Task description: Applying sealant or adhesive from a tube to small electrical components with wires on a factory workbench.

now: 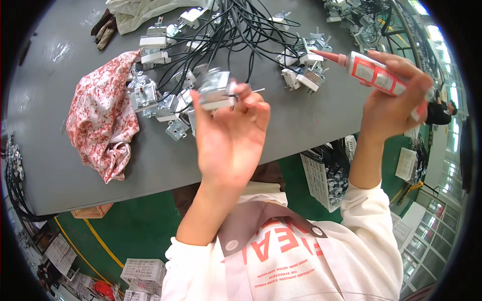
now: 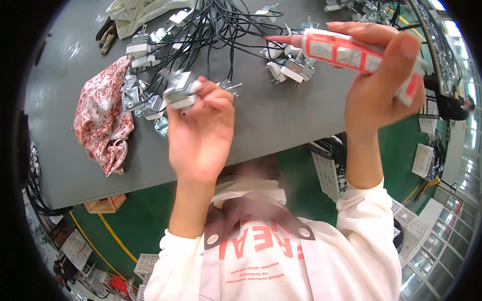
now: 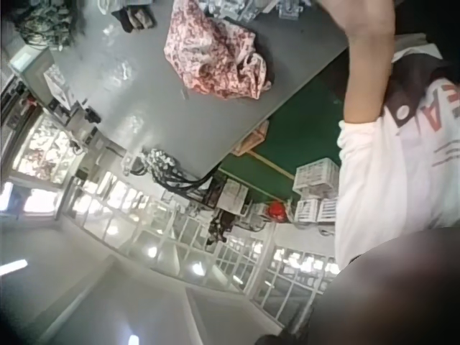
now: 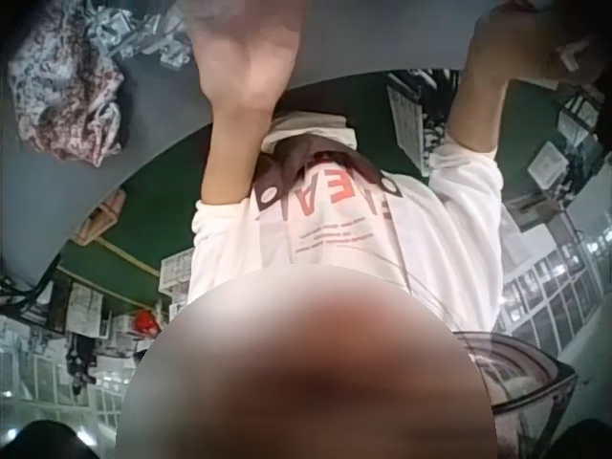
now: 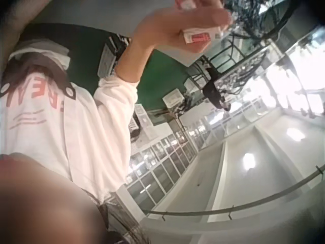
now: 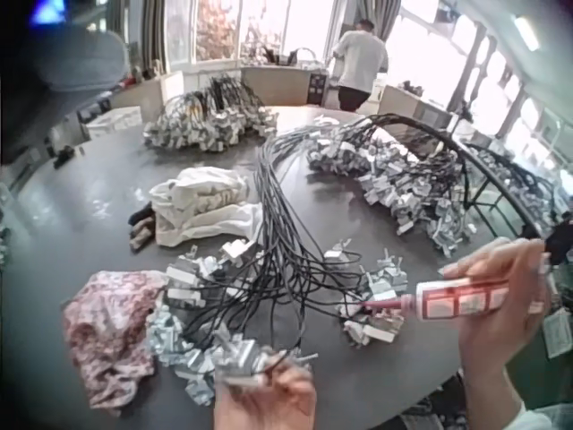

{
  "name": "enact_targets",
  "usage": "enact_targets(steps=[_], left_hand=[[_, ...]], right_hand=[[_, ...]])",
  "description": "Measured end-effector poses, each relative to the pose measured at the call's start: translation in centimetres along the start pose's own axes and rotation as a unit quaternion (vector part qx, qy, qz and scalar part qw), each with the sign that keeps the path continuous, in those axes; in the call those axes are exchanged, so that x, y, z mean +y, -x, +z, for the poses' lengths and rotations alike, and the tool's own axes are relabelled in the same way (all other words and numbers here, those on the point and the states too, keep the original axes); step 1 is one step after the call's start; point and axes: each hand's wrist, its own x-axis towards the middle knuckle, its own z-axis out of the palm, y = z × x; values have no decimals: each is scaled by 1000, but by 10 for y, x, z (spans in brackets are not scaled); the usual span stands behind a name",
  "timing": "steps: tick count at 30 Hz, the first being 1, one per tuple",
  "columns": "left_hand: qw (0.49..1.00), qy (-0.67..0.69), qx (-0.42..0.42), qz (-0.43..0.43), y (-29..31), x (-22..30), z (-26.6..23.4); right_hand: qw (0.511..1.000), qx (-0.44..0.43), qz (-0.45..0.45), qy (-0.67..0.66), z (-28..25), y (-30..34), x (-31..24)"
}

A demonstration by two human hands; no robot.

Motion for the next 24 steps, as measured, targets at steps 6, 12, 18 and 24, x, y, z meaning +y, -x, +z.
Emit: enact_targets(steps=[6,12,18,24], left_hand=[[978,190,72,-45,32,-7,17],[969,-203,108,-91,35,-25,-6],[375,-880,-85,280,-36,-66,-49],[204,-905,-85,364,-76,-62,-55]], right_hand=[[905,167,363,-146,-23,28,14],[844,250,433,-192,-26,51,21],[815,294,448,-222,-29,52,16],[825,280,432,-233,-38,51,13]])
